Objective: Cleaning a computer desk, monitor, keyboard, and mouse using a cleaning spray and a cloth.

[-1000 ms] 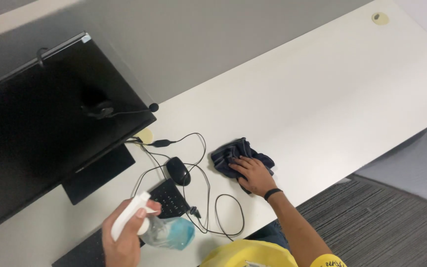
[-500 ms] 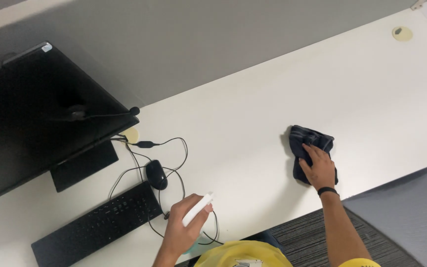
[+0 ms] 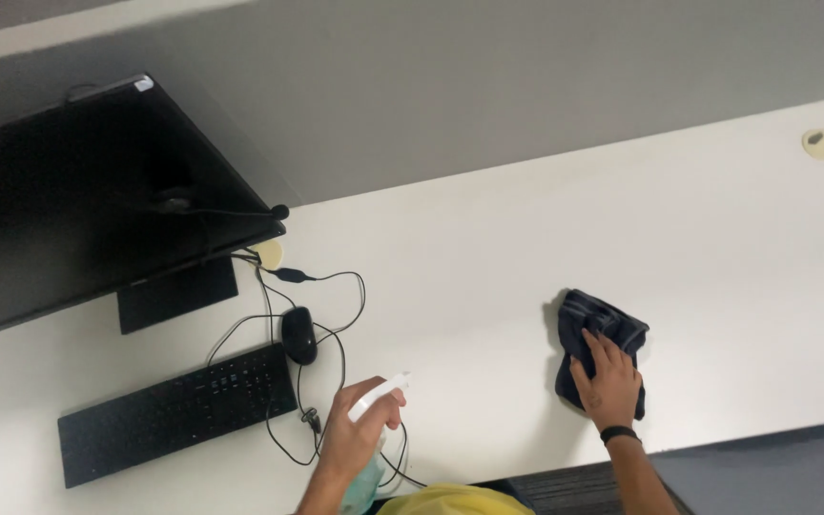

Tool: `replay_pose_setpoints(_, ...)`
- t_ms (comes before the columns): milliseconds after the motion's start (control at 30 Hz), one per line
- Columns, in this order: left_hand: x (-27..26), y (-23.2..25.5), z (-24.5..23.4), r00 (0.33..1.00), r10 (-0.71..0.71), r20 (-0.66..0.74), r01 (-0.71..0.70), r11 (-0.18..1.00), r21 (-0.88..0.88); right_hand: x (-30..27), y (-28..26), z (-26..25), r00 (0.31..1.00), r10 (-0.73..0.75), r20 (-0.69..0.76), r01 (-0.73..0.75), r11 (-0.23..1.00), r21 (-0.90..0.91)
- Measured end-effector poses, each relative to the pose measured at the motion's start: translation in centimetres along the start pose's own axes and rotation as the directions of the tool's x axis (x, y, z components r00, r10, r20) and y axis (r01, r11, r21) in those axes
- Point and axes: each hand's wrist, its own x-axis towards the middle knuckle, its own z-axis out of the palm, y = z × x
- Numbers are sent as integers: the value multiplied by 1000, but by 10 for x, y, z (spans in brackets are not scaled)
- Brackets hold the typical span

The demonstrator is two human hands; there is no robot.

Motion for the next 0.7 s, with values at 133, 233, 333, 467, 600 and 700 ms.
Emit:
replay_pose_setpoints(133, -5, 40, 8, 964, -264, -28, 264, 964, -11, 0, 5, 4, 998, 29, 48, -27, 999, -41)
replay_pose_setpoints(233, -4, 47, 11, 991, -135, -3, 135, 989, 66, 3, 2, 4, 998, 46, 46, -42, 996, -75)
replay_pose_setpoints(333, -2, 42, 15, 999, -37, -33, 38, 999, 16, 3, 3, 6, 995, 74, 65, -69, 994, -82)
replay_pose_setpoints(467, 4, 65, 16, 998, 45, -51, -45, 999, 7, 1, 4, 10, 998, 58, 28, -55, 995, -80)
replay_pose_setpoints(600, 6, 83, 21, 985, -146, -90, 153, 986, 66, 1, 1, 8, 994, 92, 57, -84, 989, -119)
replay_pose_setpoints(700, 5, 79, 22, 998, -53, -39, 58, 991, 119, 1, 1, 12, 995, 85, 42, -79, 987, -140)
